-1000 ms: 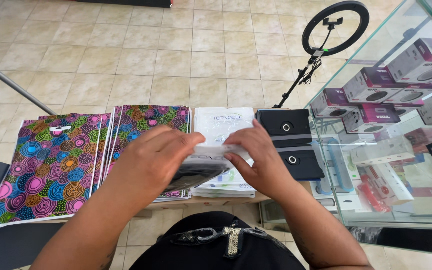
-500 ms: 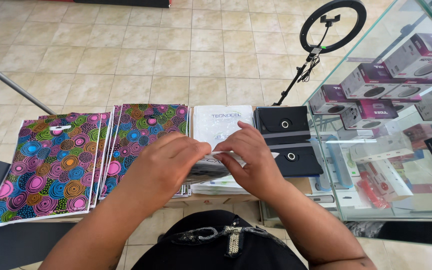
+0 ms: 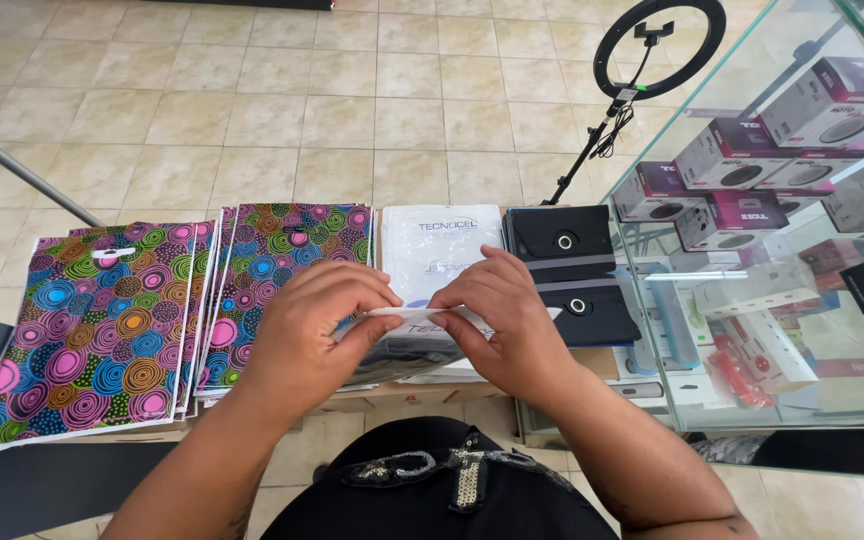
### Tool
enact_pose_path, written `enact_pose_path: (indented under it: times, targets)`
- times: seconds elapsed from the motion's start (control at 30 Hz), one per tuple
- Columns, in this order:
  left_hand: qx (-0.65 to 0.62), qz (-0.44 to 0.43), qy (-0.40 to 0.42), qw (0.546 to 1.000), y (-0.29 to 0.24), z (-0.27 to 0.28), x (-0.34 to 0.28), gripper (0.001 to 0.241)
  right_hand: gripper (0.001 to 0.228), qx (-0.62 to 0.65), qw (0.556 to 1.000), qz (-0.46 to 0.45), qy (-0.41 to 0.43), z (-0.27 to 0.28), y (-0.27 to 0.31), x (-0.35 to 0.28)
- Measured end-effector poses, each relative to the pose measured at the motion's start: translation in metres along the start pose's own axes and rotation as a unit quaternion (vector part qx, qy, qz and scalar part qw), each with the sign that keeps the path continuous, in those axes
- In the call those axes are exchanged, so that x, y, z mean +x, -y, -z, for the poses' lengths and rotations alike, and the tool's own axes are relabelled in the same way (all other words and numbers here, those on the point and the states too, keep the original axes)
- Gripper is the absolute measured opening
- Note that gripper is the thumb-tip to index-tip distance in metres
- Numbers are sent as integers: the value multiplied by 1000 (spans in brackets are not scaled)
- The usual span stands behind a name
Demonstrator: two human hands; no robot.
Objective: The person places tablet cases of different colors and styles into plastic and colorful patterned bags on a glass counter.
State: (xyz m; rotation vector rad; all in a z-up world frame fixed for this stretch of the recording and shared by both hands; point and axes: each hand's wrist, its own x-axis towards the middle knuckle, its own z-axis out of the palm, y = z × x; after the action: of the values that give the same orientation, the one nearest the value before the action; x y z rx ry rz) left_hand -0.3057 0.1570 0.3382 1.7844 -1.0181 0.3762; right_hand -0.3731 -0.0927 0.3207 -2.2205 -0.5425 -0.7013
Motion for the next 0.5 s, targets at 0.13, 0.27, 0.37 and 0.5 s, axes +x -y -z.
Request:
enact_pose_path:
  times: [0.13, 0.27, 0.37, 0.5]
  targets:
    - [22, -9, 12, 1000, 3, -9, -3, 9, 14, -9, 1000, 6, 19, -7, 3, -1]
    - [15, 7, 18, 1000, -3, -13, -3, 5, 11, 15, 1000, 14, -19, -14, -4, -4]
    - [-8, 3, 14, 1000, 0, -14, -7, 9, 12, 28, 999, 14, -26, -16, -6, -7]
    - [43, -16, -9, 999, 11, -19, -11, 8, 17, -20, 999, 23, -15, 10, 7, -6]
